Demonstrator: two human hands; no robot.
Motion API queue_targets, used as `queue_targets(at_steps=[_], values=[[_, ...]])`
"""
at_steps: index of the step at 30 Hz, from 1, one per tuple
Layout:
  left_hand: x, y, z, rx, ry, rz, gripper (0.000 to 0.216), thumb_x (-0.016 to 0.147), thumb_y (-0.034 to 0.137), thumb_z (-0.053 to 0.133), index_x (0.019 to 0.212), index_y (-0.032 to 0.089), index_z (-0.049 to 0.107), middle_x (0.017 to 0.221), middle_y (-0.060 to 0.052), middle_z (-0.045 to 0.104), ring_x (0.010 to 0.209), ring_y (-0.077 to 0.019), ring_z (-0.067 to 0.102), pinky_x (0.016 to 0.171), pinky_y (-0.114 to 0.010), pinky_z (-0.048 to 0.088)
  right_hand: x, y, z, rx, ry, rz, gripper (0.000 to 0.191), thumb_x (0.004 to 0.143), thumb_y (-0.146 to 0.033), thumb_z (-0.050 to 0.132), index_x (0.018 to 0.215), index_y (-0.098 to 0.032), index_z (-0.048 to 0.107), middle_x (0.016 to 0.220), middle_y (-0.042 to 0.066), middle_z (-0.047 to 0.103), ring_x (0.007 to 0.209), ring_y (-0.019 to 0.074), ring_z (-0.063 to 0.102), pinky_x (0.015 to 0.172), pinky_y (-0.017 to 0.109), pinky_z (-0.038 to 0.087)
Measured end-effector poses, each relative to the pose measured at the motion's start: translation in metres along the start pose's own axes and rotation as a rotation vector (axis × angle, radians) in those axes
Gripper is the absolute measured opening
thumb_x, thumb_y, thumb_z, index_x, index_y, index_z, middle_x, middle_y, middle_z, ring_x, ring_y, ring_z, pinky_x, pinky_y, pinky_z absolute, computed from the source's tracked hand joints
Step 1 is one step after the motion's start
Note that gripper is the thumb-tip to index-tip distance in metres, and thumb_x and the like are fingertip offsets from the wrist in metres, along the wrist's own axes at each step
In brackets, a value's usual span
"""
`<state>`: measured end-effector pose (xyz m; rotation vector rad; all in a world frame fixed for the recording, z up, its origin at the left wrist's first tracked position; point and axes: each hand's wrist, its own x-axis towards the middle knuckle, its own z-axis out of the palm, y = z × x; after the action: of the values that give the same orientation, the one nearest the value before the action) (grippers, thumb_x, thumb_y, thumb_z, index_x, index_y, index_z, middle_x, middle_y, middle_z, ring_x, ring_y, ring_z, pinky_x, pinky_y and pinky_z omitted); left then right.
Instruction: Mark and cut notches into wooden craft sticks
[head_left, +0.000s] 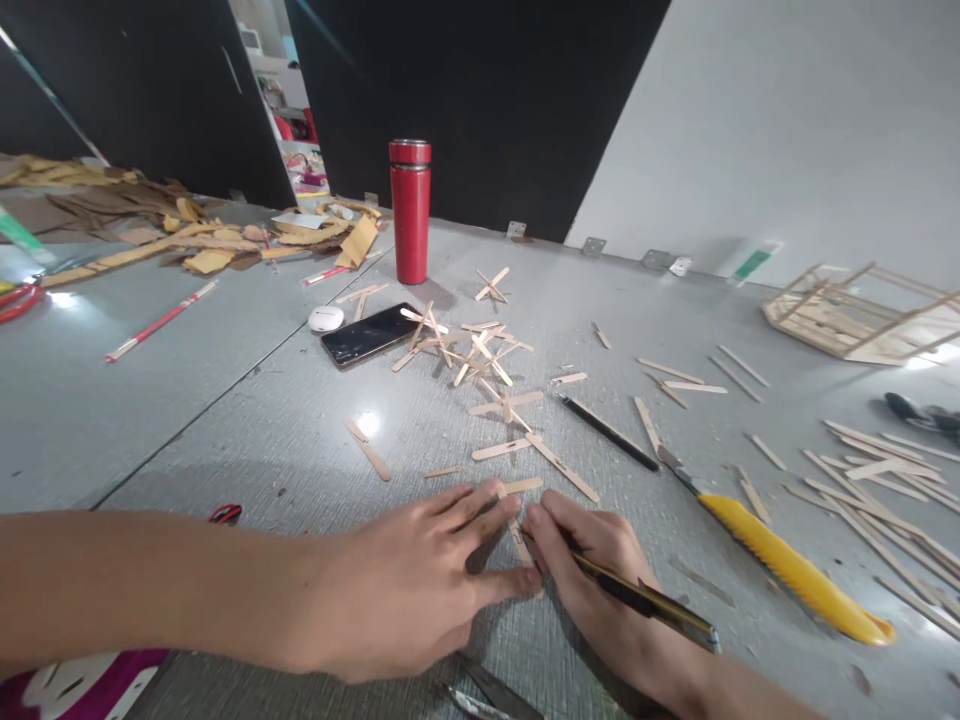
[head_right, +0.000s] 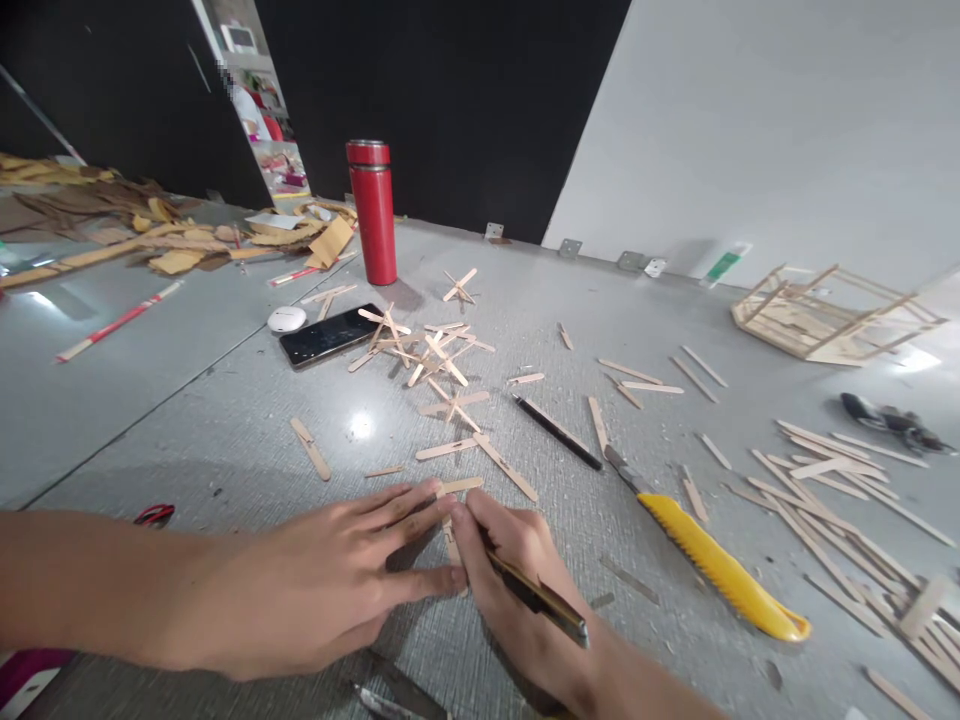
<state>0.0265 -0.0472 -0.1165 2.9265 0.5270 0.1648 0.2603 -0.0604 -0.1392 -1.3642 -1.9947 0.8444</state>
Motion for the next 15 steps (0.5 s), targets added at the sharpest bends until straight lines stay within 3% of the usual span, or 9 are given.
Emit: queue_targets(at_steps=[15], values=[[-0.001,0.001,0.004,0.020,-0.025,-0.023,0.064,0.100,0.024,0.057,0.160,0.019,0.034,0.169,-0.025,0.020,0.157,-0.0381,0.019,0.123,-0.057,0.030,0.002,-0.009,-0.011,0.018,-0.124,0.011,0.043,0.112,-0.040,0.035,0.073,-0.024,0.040,0.061,-0.006,0.044,0.054,0.0124,0.041,0.059,0.032,0.031]])
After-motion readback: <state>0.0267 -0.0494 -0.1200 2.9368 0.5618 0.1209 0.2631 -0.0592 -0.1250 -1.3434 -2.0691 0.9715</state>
